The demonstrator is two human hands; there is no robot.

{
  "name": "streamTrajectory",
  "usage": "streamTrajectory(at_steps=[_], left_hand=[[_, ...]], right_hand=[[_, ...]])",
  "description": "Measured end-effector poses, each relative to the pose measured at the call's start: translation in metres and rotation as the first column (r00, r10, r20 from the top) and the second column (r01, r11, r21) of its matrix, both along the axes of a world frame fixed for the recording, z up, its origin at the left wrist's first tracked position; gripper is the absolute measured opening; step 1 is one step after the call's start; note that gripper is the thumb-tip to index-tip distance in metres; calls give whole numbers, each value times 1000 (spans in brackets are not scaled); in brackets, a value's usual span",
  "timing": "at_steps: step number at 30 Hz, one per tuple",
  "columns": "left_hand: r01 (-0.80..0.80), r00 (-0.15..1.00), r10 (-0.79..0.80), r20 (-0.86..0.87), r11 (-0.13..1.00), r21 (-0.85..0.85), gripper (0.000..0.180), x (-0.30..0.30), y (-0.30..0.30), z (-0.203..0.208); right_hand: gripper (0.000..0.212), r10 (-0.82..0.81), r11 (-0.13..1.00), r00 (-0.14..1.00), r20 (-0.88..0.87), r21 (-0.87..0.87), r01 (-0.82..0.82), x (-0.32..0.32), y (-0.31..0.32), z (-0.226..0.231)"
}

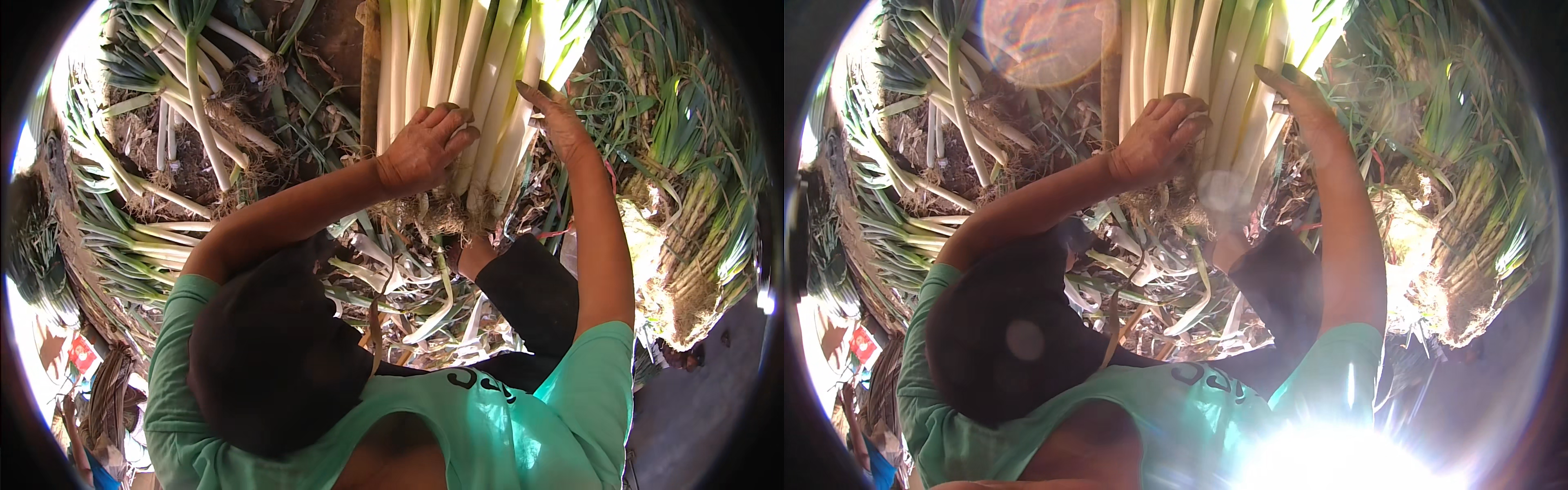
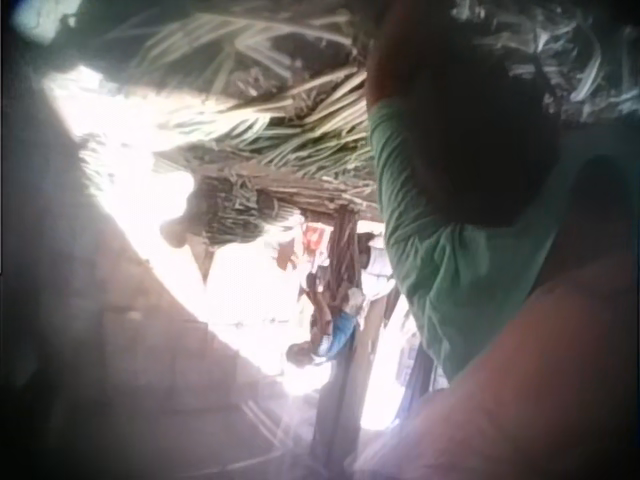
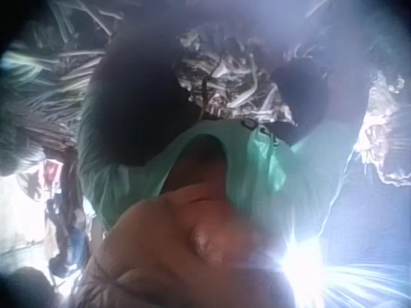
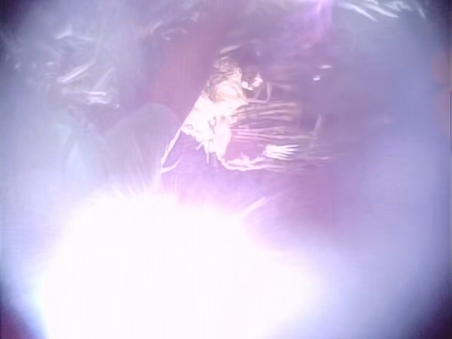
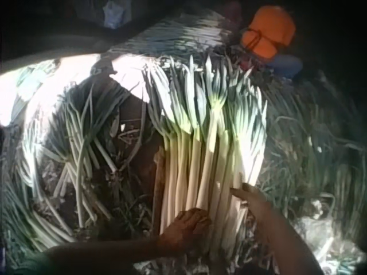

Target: The person bundles leeks by hand on the ground, gathering them into groups and securing them with a thin cord.

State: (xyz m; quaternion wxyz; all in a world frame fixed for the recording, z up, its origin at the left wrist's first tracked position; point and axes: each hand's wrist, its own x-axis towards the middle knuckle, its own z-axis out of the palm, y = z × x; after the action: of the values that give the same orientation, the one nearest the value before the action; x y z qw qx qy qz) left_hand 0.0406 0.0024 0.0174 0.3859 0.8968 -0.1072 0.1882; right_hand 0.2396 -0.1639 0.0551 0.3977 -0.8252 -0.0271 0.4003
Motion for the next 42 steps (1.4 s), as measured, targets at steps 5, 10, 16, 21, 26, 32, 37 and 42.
streamTrajectory(at_steps=[5,10,16,21,26,32,37,42], left_hand=[[-150,897,172,-407,985,87,63,7,-1,16],[-97,880,145,-452,987,129,64,7,-10,5],[-66,926,76,-371,997,37,53,-6,-9,-9],[-14,908,-8,-419,999,-47,50,-38,-24,-7],[109,923,-156,-353,983,-150,51,-69,-22,-13],[190,968,-215,-131,965,-181,43,-49,-4,2],[362,924,-364,-112,931,-46,59,-22,-26,-20],[353,935,-352,-51,935,33,56,-27,-28,-18]], right_hand=[[56,-111,989,988,104,107,100,-7,9,11],[62,-185,976,954,234,159,150,-38,48,11],[70,100,989,953,285,-130,-65,-28,50,12],[74,151,984,912,381,-146,-102,-40,45,9],[77,551,803,680,483,-529,-274,-62,42,-4],[94,530,830,690,492,-468,-303,-62,36,-10],[86,489,803,815,310,-525,-282,-59,47,1],[109,309,927,787,533,-353,-125,-16,65,-17]])
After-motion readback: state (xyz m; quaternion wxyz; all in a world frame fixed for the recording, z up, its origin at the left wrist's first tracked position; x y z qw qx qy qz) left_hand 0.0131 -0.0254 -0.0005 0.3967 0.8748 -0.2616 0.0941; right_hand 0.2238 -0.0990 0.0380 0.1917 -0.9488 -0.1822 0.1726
